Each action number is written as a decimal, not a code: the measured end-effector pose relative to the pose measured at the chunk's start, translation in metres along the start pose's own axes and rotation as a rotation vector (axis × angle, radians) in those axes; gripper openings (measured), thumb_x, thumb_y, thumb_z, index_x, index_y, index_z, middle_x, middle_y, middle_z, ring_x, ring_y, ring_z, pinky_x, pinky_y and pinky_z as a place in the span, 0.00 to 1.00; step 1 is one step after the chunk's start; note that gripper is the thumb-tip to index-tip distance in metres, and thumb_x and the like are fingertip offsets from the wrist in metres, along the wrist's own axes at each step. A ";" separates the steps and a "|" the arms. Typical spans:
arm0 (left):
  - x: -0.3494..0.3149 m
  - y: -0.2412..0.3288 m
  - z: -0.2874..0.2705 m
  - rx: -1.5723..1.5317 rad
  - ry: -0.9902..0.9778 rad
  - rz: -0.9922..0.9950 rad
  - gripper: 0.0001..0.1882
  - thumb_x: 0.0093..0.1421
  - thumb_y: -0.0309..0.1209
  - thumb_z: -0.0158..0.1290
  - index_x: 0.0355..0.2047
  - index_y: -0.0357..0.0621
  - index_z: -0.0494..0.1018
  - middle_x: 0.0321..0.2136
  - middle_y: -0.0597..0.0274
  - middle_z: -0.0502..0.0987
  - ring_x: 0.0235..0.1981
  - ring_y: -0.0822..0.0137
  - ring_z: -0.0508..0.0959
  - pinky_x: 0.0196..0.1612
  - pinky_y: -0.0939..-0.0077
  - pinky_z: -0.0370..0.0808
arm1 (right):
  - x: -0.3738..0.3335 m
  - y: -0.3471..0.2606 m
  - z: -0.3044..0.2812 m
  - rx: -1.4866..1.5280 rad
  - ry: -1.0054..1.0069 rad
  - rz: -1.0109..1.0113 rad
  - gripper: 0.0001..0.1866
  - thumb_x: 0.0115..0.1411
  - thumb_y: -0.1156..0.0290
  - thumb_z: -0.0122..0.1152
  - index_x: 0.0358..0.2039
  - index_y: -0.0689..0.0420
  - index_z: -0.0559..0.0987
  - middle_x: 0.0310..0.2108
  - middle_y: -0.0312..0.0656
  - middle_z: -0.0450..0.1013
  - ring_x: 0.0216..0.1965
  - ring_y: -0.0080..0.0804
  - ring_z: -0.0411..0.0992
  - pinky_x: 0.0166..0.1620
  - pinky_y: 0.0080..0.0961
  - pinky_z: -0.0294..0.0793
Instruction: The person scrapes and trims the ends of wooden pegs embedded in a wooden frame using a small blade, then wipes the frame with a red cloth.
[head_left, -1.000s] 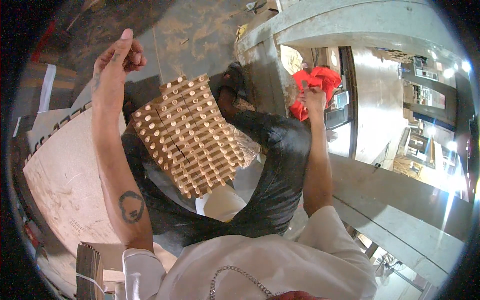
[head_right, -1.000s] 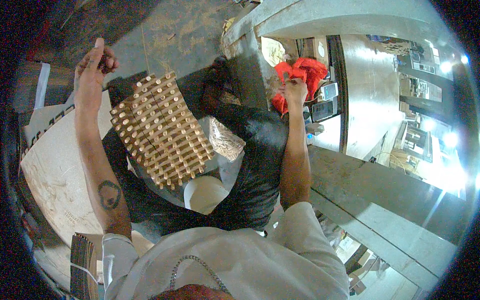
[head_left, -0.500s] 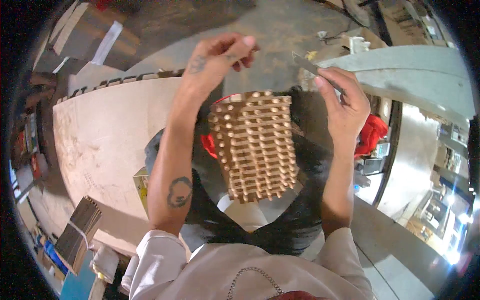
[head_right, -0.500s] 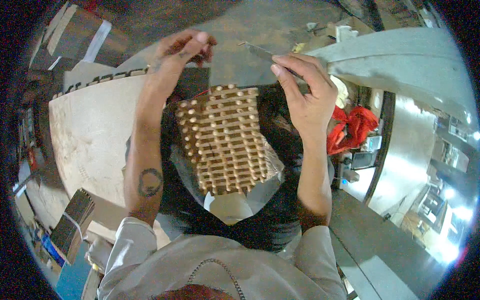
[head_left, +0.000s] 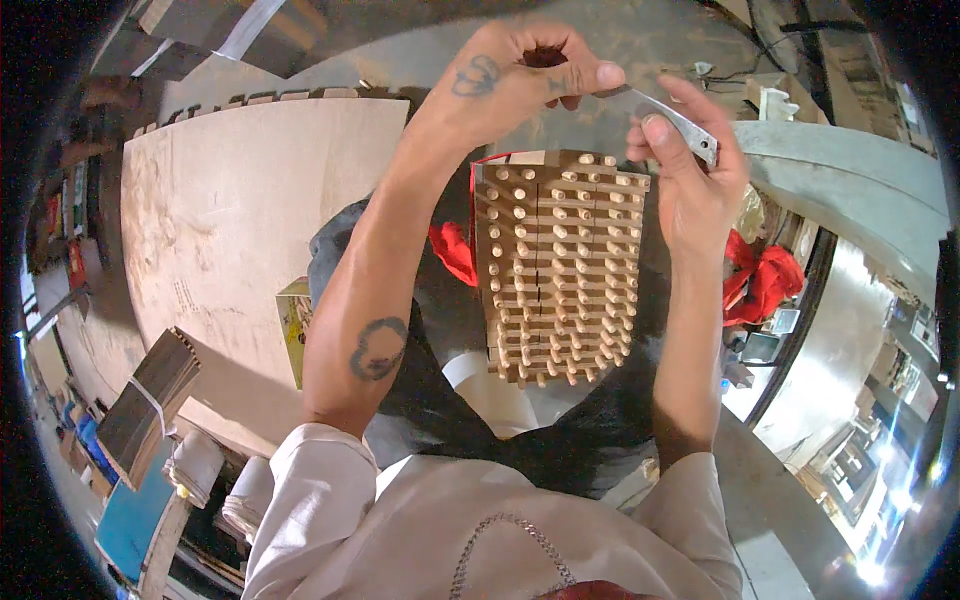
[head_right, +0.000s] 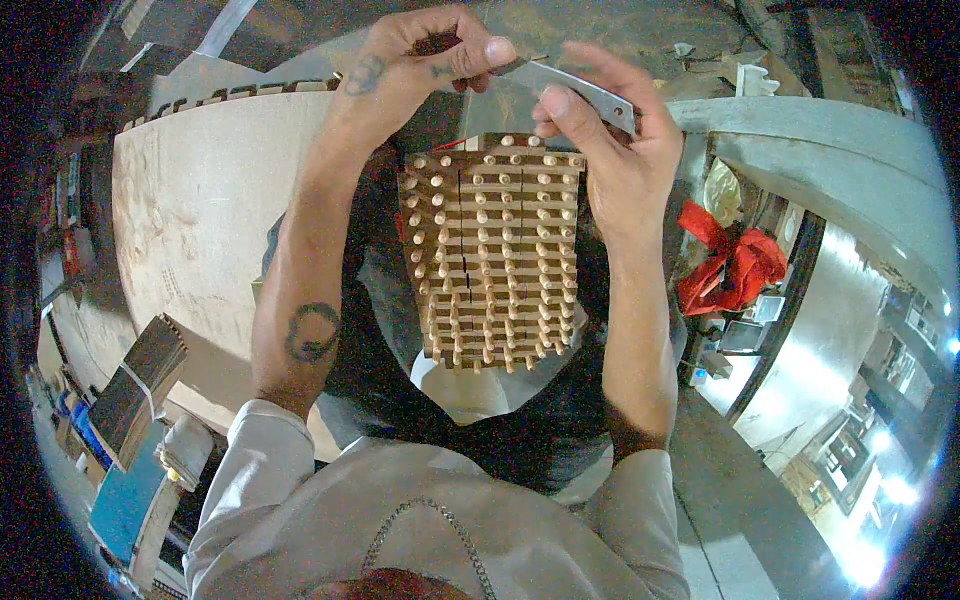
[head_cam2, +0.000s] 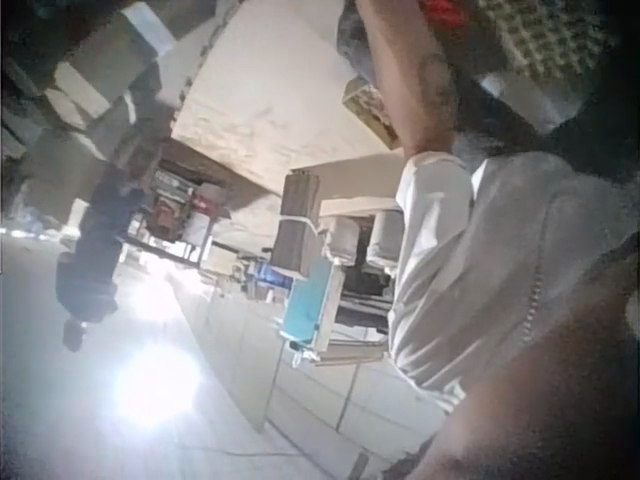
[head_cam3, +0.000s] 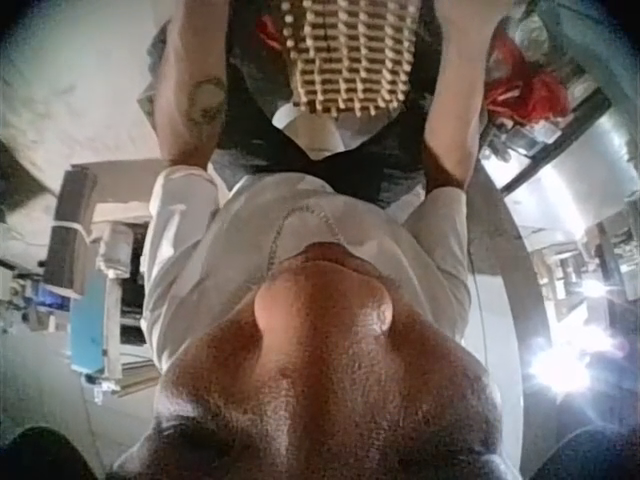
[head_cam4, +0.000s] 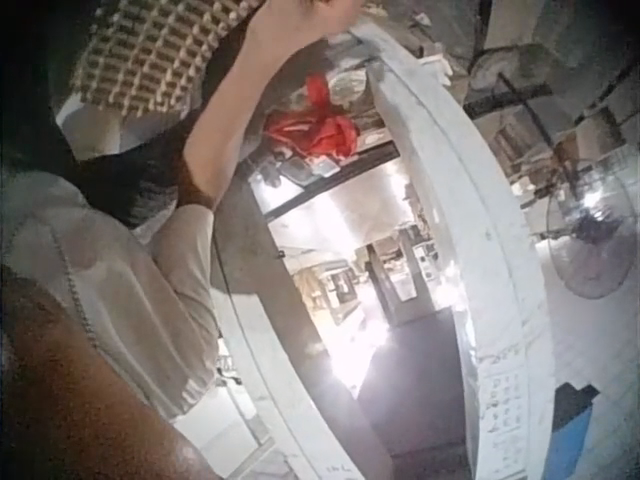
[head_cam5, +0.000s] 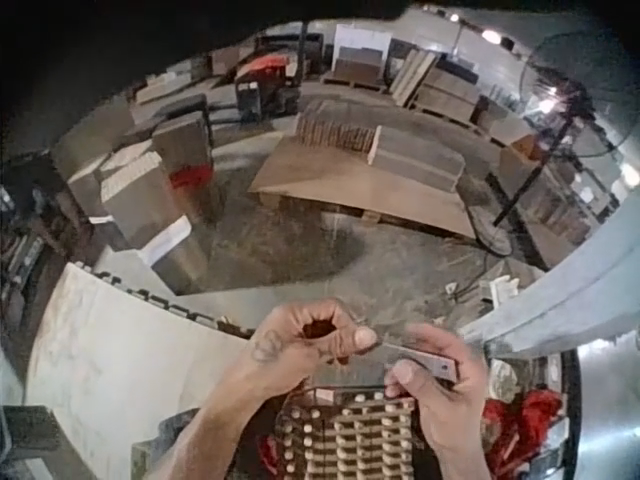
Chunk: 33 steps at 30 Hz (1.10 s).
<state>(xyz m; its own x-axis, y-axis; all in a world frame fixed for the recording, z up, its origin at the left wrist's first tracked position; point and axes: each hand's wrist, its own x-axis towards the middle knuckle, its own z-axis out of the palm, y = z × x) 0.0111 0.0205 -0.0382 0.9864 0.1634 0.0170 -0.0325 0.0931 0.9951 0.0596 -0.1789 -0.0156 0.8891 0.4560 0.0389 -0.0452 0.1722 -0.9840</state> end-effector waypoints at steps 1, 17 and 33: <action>0.001 0.000 0.000 -0.083 -0.020 0.004 0.14 0.64 0.37 0.63 0.25 0.43 0.76 0.20 0.70 0.73 0.25 0.76 0.71 0.31 0.78 0.68 | 0.000 0.001 0.002 0.042 -0.032 0.051 0.17 0.61 0.73 0.70 0.49 0.65 0.80 0.35 0.45 0.81 0.33 0.30 0.80 0.38 0.25 0.83; -0.002 0.018 -0.028 -0.016 0.338 0.218 0.20 0.73 0.40 0.51 0.25 0.43 0.71 0.20 0.70 0.69 0.21 0.75 0.66 0.27 0.78 0.65 | 0.002 0.000 -0.024 -0.062 -0.024 -0.010 0.10 0.63 0.69 0.67 0.38 0.64 0.83 0.32 0.47 0.81 0.29 0.31 0.79 0.30 0.26 0.78; 0.014 -0.013 -0.025 -0.033 0.391 0.054 0.20 0.68 0.45 0.58 0.28 0.41 0.77 0.20 0.68 0.73 0.23 0.73 0.74 0.28 0.78 0.69 | -0.009 0.014 -0.022 -0.617 -0.567 -0.498 0.13 0.46 0.80 0.66 0.35 0.57 0.84 0.39 0.39 0.80 0.40 0.40 0.80 0.44 0.35 0.82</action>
<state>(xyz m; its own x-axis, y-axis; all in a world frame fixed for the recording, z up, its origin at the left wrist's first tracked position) 0.0217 0.0458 -0.0537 0.8474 0.5304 0.0242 -0.0939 0.1050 0.9900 0.0614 -0.1994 -0.0331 0.3831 0.8353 0.3943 0.6668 0.0453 -0.7439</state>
